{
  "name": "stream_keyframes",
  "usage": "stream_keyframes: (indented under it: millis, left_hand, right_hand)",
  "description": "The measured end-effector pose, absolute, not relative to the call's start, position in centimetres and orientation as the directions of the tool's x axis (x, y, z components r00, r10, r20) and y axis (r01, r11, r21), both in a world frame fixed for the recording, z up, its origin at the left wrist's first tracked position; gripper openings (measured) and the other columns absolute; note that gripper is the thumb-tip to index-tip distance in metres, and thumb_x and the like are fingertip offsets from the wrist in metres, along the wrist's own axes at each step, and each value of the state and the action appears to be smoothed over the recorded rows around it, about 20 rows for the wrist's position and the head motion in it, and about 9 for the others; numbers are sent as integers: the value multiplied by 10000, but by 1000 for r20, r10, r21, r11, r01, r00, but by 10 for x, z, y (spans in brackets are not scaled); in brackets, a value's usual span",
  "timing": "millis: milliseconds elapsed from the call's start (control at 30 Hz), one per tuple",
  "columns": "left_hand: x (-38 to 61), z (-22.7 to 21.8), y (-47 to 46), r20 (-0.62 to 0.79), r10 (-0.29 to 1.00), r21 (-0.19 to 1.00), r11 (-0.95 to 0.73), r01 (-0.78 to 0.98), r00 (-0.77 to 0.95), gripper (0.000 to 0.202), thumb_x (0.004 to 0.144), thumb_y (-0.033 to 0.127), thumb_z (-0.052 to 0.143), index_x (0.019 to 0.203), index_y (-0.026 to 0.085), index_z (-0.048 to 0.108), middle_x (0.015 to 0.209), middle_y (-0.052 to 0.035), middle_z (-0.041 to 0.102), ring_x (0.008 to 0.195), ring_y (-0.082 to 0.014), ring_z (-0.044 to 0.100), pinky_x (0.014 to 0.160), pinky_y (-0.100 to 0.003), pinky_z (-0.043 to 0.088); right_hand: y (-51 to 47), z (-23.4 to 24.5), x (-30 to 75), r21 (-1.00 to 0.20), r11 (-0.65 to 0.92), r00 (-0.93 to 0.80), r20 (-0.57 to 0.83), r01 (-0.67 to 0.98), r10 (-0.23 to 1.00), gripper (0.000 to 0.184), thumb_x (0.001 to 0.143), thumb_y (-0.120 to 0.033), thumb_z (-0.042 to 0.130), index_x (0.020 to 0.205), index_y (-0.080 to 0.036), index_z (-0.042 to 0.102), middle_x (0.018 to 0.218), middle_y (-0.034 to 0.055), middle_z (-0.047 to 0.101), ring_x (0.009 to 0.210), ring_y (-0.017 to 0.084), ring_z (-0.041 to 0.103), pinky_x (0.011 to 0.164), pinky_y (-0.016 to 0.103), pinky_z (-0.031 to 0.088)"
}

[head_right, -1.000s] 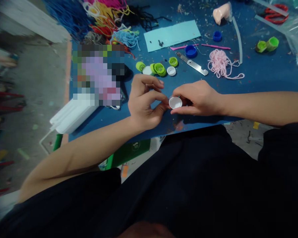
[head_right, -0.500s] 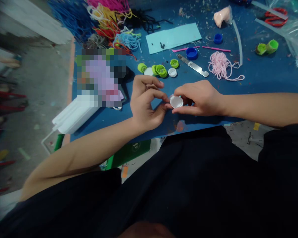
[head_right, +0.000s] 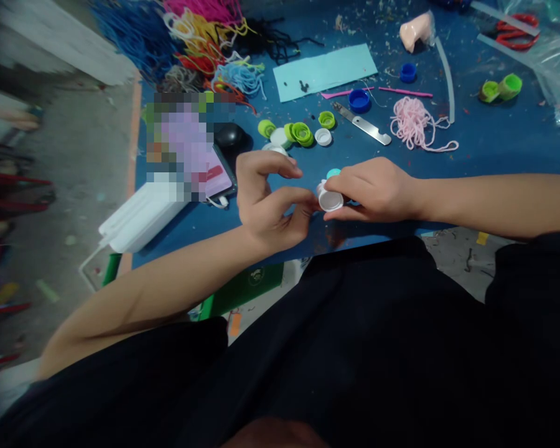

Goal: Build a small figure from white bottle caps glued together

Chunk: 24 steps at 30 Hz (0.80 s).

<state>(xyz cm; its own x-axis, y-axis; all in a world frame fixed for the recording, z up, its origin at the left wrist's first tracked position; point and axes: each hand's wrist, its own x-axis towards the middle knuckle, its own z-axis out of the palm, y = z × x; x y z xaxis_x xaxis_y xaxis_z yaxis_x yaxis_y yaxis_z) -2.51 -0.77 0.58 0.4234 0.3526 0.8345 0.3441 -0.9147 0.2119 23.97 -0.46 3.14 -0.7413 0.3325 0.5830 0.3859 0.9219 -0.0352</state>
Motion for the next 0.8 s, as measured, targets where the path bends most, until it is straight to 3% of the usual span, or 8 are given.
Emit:
stream_keyframes:
  millis: [133, 233, 333, 500, 667, 800]
  left_hand:
    - [-23, 7, -8, 837, 346, 173, -902, 395, 423, 162, 1179, 405, 580, 1098, 300, 673, 1181, -52, 674, 1093, -236, 705, 924, -491, 640]
    - [-19, 11, -8, 872, 278, 115, -916, 384, 403, 136, 1172, 350, 580, 1074, 290, 654, 1159, -52, 672, 1060, -221, 689, 856, -441, 621]
    - [-18, 12, -7, 873, 273, 137, -932, 336, 403, 122, 1170, 367, 581, 1116, 300, 668, 1178, -62, 682, 1079, -245, 689, 873, -454, 601]
    - [-25, 8, -8, 806, 389, 278, -914, 296, 445, 107, 1149, 397, 655, 1162, 307, 712, 1129, -50, 739, 999, -240, 734, 893, -459, 606]
    - [-26, 11, -10, 767, 449, 286, -879, 382, 458, 87, 1077, 315, 732, 1139, 254, 742, 986, -37, 812, 876, -215, 766, 792, -400, 611]
    - [-23, 16, -11, 792, 393, 257, -909, 328, 468, 109, 1044, 187, 696, 1120, 253, 737, 965, -16, 847, 848, -183, 792, 752, -351, 602]
  right_hand:
    - [-5, 29, 240, -120, 890, -777, 446, 440, 444, 666, 1172, -794, 420, 1320, -235, 750, 944, 53, 821, 862, 182, 765, 726, 313, 524]
    - [-6, 29, 240, -173, 888, -766, 454, 426, 455, 641, 1164, -785, 467, 1317, -232, 751, 965, 57, 829, 873, 186, 769, 742, 314, 530]
    - [-6, 31, 240, -218, 876, -753, 449, 430, 481, 602, 1156, -776, 503, 1296, -247, 754, 946, 57, 824, 858, 187, 762, 762, 320, 539]
    - [-2, 30, 243, -104, 926, -685, 644, 362, 340, 466, 1145, -649, 656, 1278, -207, 718, 883, 36, 802, 813, 174, 757, 730, 317, 539]
    - [1, 33, 241, -41, 938, -629, 732, 344, 262, 342, 1147, -554, 671, 1277, -238, 692, 877, 4, 788, 774, 151, 733, 718, 296, 546]
    - [1, 36, 239, -5, 939, -628, 742, 344, 234, 300, 1140, -509, 682, 1249, -229, 682, 854, 6, 784, 755, 149, 732, 680, 299, 531]
